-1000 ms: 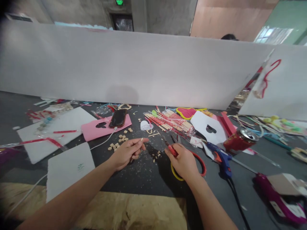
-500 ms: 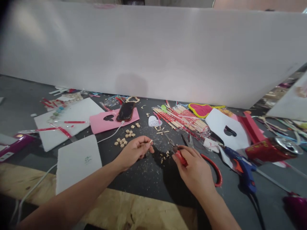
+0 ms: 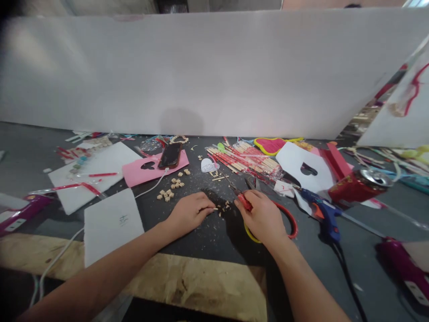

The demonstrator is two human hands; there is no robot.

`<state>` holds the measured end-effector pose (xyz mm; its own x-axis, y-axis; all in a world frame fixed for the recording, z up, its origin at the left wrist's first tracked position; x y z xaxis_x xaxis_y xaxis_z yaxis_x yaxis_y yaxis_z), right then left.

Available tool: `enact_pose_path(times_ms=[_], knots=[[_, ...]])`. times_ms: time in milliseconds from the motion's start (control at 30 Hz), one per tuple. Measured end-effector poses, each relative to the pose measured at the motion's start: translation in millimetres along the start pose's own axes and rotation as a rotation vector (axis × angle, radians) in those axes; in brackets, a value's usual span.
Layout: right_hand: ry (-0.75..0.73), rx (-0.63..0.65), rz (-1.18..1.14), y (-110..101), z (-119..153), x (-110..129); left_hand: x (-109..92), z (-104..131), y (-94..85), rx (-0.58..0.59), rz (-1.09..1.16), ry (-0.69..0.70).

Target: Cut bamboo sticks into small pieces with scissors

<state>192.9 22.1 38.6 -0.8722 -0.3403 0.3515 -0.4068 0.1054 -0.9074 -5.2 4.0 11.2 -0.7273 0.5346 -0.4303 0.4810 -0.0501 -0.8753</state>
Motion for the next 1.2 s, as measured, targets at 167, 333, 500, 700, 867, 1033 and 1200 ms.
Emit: enact_pose_path(times_ms=[167,333,500,700,867,1033,1200], knots=[[-0.011,-0.014,-0.011,2.1,2.0,-2.0,-3.5,-4.8,4.9,0.038,-0.094,0.011],[-0.013,-0.036,-0.025,3.2,3.5,-3.1,-5.2,-9.8,2.0,0.078,-0.115,0.016],[-0.036,-0.027,-0.028,4.6,4.5,-2.2,-8.0,-12.5,1.5,0.091,-0.120,0.033],[-0.049,-0.020,-0.025,5.3,4.8,-2.3,-9.5,-13.2,1.7,0.081,-0.117,-0.002],[-0.062,-0.021,-0.005,5.9,5.5,-2.6,-9.6,-14.5,1.1,0.076,-0.119,0.008],[-0.071,-0.019,0.017,6.6,5.3,-2.1,-9.1,-14.7,1.3,0.082,-0.129,0.012],[-0.075,-0.005,0.020,7.8,4.9,-2.2,-7.1,-16.1,1.5,0.098,-0.124,-0.006]])
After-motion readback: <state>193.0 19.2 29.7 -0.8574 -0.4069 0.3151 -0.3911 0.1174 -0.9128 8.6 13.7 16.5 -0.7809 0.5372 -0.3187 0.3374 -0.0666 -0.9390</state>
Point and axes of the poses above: each hand's wrist, its own z-axis away from the middle knuckle, its own y-axis out of the palm, x = y × z, the point moved 2 cm from there along -z, towards the middle knuckle, and after that the axes turned 7 degrees about y, right-handed, at the moved point
